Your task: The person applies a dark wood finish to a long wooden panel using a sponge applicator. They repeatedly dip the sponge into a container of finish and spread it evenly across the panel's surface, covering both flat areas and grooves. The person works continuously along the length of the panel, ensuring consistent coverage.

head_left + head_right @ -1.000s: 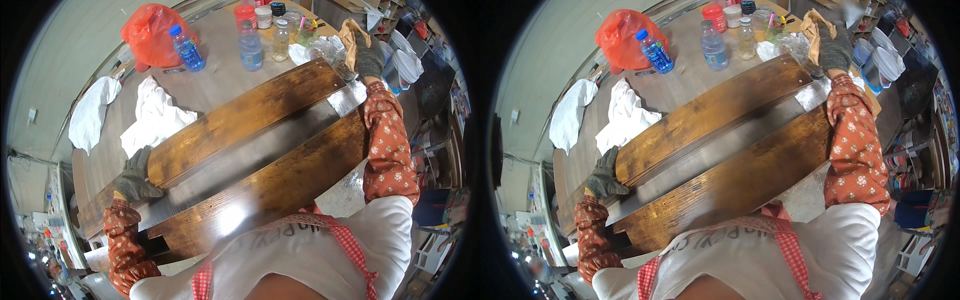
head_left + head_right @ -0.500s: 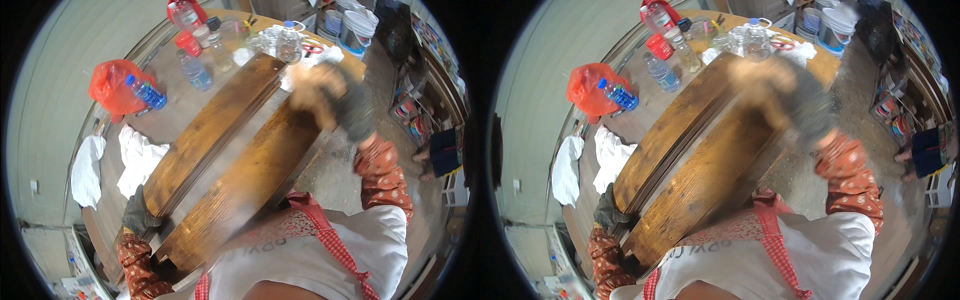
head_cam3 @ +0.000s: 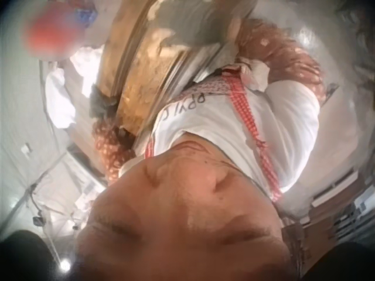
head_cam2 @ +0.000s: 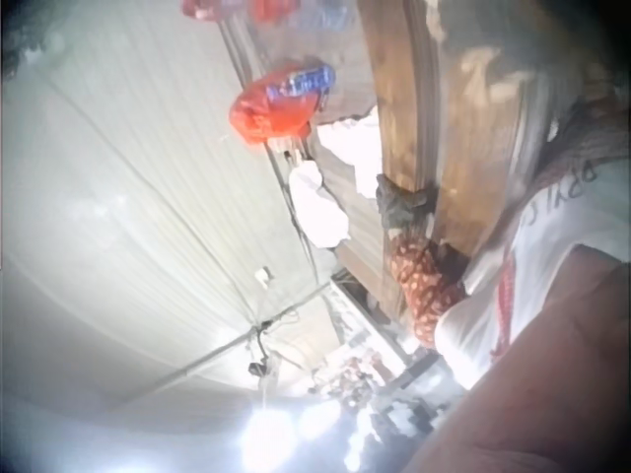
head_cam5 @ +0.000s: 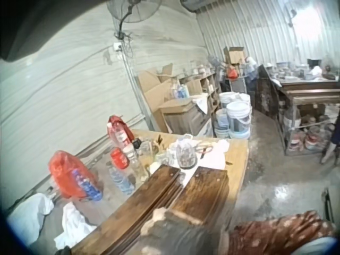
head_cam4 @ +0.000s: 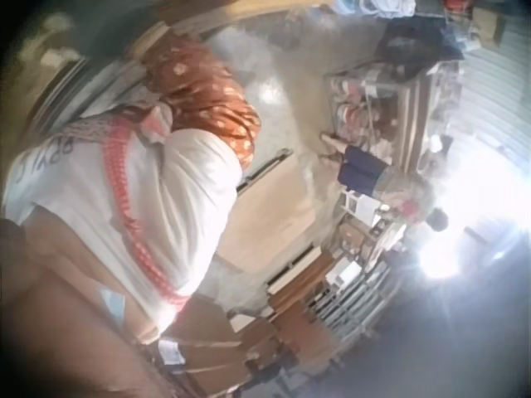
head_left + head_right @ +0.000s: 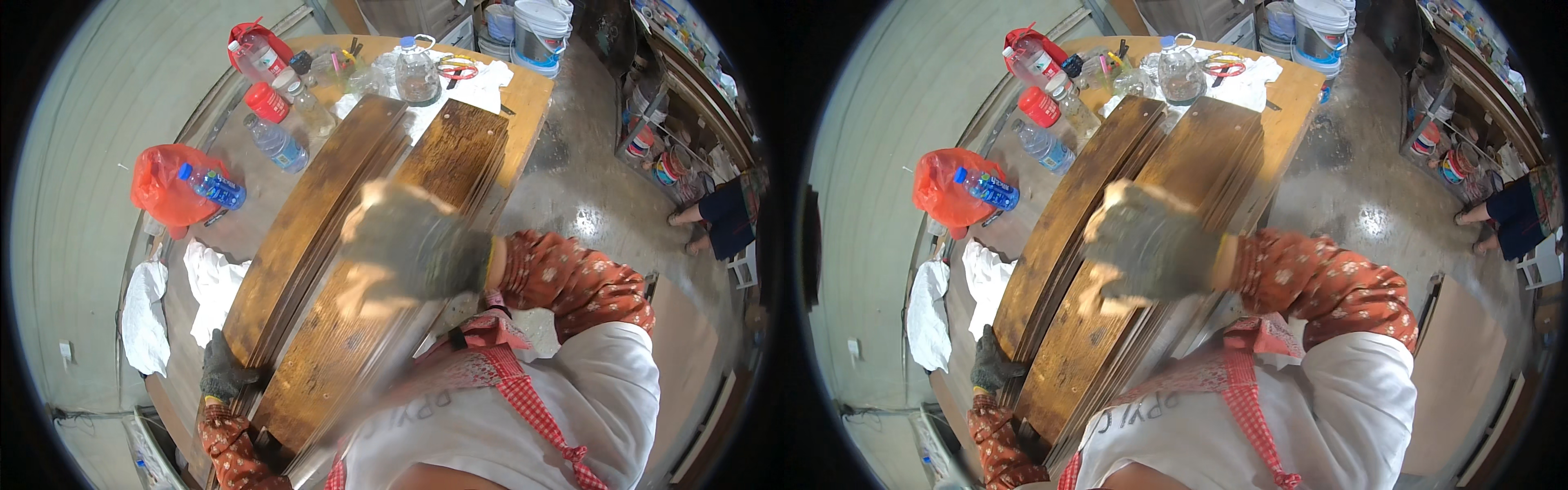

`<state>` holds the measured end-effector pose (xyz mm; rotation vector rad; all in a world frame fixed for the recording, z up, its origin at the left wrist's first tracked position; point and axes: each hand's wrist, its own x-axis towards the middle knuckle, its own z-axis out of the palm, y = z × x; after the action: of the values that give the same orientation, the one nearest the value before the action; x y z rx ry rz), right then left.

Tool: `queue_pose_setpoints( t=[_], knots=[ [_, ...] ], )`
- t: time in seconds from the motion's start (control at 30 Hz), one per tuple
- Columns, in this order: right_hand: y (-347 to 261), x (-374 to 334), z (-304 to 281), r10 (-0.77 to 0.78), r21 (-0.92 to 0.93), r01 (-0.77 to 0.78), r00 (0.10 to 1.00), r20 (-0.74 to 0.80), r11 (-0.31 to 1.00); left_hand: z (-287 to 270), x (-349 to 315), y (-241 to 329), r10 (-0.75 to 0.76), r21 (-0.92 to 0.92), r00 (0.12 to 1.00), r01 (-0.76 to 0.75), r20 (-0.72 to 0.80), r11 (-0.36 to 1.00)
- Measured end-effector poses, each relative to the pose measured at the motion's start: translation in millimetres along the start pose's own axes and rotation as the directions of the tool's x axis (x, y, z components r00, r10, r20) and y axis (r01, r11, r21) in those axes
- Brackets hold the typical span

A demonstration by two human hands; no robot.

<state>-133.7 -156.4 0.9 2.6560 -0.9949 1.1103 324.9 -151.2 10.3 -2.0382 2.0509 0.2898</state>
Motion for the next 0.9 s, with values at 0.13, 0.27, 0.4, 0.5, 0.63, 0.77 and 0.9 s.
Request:
queue_pose_setpoints(
  t=[0.13,0.27,0.4,0.5,0.63,0.77,0.9],
  knots=[
    [92,-24,-49,0.063,-0.065,-0.066,0.997,-0.046,0.996,30,-23,-58,0.116,-0.098,0.973,-0.138,-0.201,0.986],
    [221,-98,-83,0.312,-0.422,-0.323,0.945,-0.096,0.847,-1,-46,36,0.125,-0.445,0.880,-0.350,-0.459,0.824],
    [261,-111,-108,0.726,-0.025,-0.745,0.657,-0.205,0.667,-25,-51,229,0.020,-0.672,0.950,-0.234,-0.311,0.703],
    [282,-104,-114,0.621,0.027,-0.628,0.760,-0.192,0.777,-32,-26,286,0.509,0.028,0.709,-0.570,-0.487,0.821],
    [316,-92,-106,0.408,-0.008,-0.409,0.912,-0.041,0.913,-22,-8,334,0.477,-0.075,0.758,-0.563,-0.444,0.823],
    [314,-72,-84,0.476,0.157,-0.481,0.877,0.069,0.863,-17,-10,353,0.413,-0.046,0.794,-0.482,-0.447,0.875],
    [304,-54,-53,0.508,0.356,-0.493,0.859,0.058,0.794,-30,3,378,0.350,0.013,0.879,-0.366,-0.323,0.931]
  ],
)
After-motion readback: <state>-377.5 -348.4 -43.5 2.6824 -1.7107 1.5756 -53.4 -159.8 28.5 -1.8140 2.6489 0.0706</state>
